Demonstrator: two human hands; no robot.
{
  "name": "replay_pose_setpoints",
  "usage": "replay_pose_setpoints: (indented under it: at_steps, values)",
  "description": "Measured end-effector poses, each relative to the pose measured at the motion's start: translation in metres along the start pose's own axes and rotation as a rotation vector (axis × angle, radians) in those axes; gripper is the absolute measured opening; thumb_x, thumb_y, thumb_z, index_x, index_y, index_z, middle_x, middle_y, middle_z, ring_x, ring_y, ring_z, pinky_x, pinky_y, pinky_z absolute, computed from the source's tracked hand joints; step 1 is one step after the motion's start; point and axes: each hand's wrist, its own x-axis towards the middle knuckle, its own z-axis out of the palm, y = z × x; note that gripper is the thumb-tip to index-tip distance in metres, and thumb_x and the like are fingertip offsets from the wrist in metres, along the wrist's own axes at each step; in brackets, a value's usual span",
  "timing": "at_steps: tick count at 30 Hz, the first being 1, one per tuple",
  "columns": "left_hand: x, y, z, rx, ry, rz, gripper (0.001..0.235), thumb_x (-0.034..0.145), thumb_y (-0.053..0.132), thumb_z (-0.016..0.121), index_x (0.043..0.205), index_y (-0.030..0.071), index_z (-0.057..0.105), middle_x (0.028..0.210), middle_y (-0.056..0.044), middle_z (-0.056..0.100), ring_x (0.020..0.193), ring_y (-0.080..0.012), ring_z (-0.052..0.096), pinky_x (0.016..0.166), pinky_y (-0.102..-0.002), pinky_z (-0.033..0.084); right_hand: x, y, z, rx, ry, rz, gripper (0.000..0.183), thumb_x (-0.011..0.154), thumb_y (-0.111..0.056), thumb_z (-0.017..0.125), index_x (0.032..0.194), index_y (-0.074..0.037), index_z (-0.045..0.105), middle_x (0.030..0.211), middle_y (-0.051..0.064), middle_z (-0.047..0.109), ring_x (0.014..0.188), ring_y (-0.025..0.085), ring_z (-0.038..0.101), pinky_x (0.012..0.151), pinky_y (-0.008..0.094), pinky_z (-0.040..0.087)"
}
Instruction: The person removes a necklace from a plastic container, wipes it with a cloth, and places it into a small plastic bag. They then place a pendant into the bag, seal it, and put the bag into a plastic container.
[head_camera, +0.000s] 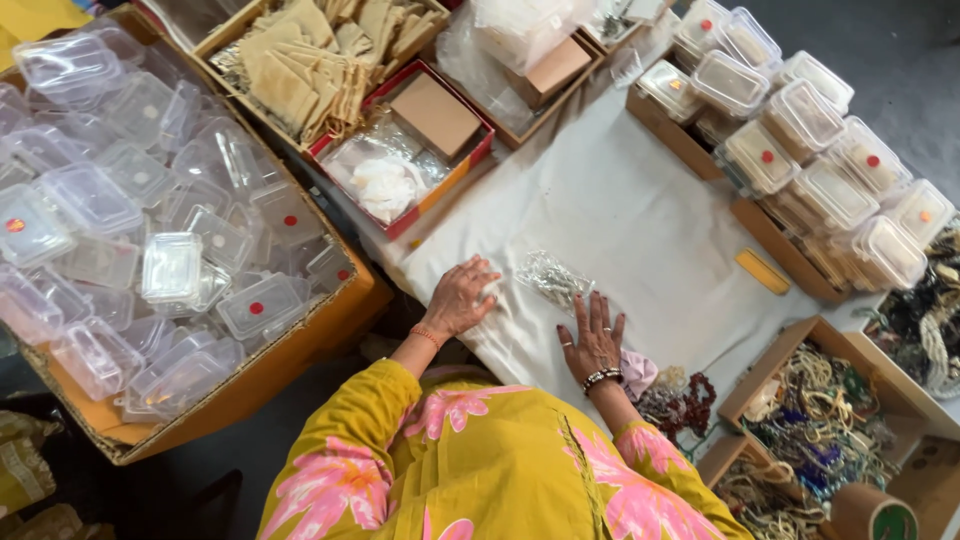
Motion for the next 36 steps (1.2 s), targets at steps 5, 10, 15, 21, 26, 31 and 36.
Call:
replay_pose_setpoints:
  at_steps: [5,10,15,21,26,31,36]
  values:
    - [-0.018,-0.050,-0.075,-0.067,0.657,-0.064,0.031,0.095,0.018,0.063,0.125,0.013,0.068,0.137,-0.012,0.061,0.139,-0.0321,0.053,0.119,-0.047,0.043,0.001,-0.001,0.000,-0.006,0.008,-0.002,0.074,0.093,-0.045,0.059,0.158,-0.020,0.033,0.164,0.016,0.031,0.154,0.033,0.023,0.122,0.061,0.011]
    - [-0.049,-0.141,-0.132,0.013,0.946,-0.354,0.031,0.093,0.014,0.063,0.124,0.010,0.067,0.136,-0.016,0.060,0.137,-0.0351,0.052,0.116,-0.049,0.041,0.001,-0.003,-0.001,-0.024,0.005,-0.011,0.074,0.093,-0.045,0.058,0.157,-0.018,0.033,0.165,0.016,0.030,0.155,0.033,0.023,0.123,0.060,0.011]
    - [-0.102,-0.213,-0.144,0.084,0.838,-1.089,0.056,0.089,0.036,0.078,0.138,0.021,0.056,0.161,-0.023,0.033,0.155,-0.0476,0.014,0.117,-0.068,0.025,0.001,-0.002,0.000,-0.016,0.020,-0.017,0.074,0.095,-0.047,0.054,0.158,-0.017,0.032,0.166,0.016,0.028,0.155,0.033,0.022,0.123,0.061,0.011]
    - [-0.179,-0.259,-0.118,0.053,0.598,-1.316,0.084,0.082,0.040,0.081,0.154,0.020,0.042,0.168,-0.028,0.011,0.155,-0.0450,-0.004,0.112,-0.080,0.011,0.001,0.000,0.003,-0.016,0.023,-0.035,0.074,0.096,-0.048,0.052,0.160,-0.018,0.029,0.167,0.016,0.027,0.155,0.033,0.021,0.123,0.062,0.011]
    - [-0.190,-0.276,-0.105,0.149,0.620,-1.250,0.087,0.083,0.038,0.083,0.157,0.020,0.040,0.168,-0.028,0.013,0.155,-0.0465,0.001,0.114,-0.076,0.016,0.002,0.000,0.004,-0.034,0.015,-0.045,0.075,0.096,-0.048,0.051,0.160,-0.018,0.028,0.167,0.017,0.027,0.156,0.034,0.021,0.123,0.063,0.011]
    - [-0.202,-0.307,-0.103,0.121,0.933,-1.181,0.079,0.091,0.036,0.083,0.156,0.020,0.040,0.169,-0.029,0.021,0.156,-0.0492,0.018,0.117,-0.061,0.034,0.002,0.003,0.006,-0.038,0.012,-0.057,0.075,0.097,-0.049,0.049,0.161,-0.017,0.027,0.167,0.018,0.026,0.156,0.035,0.020,0.122,0.063,0.010]
    - [-0.203,-0.325,-0.099,-0.279,1.201,-1.260,0.095,0.073,0.026,0.091,0.149,0.012,0.036,0.153,-0.019,0.042,0.141,-0.0409,0.044,0.115,-0.048,0.038,0.003,0.001,0.006,-0.032,0.024,-0.049,0.076,0.095,-0.050,0.048,0.161,-0.018,0.026,0.167,0.018,0.025,0.156,0.033,0.020,0.123,0.063,0.010]
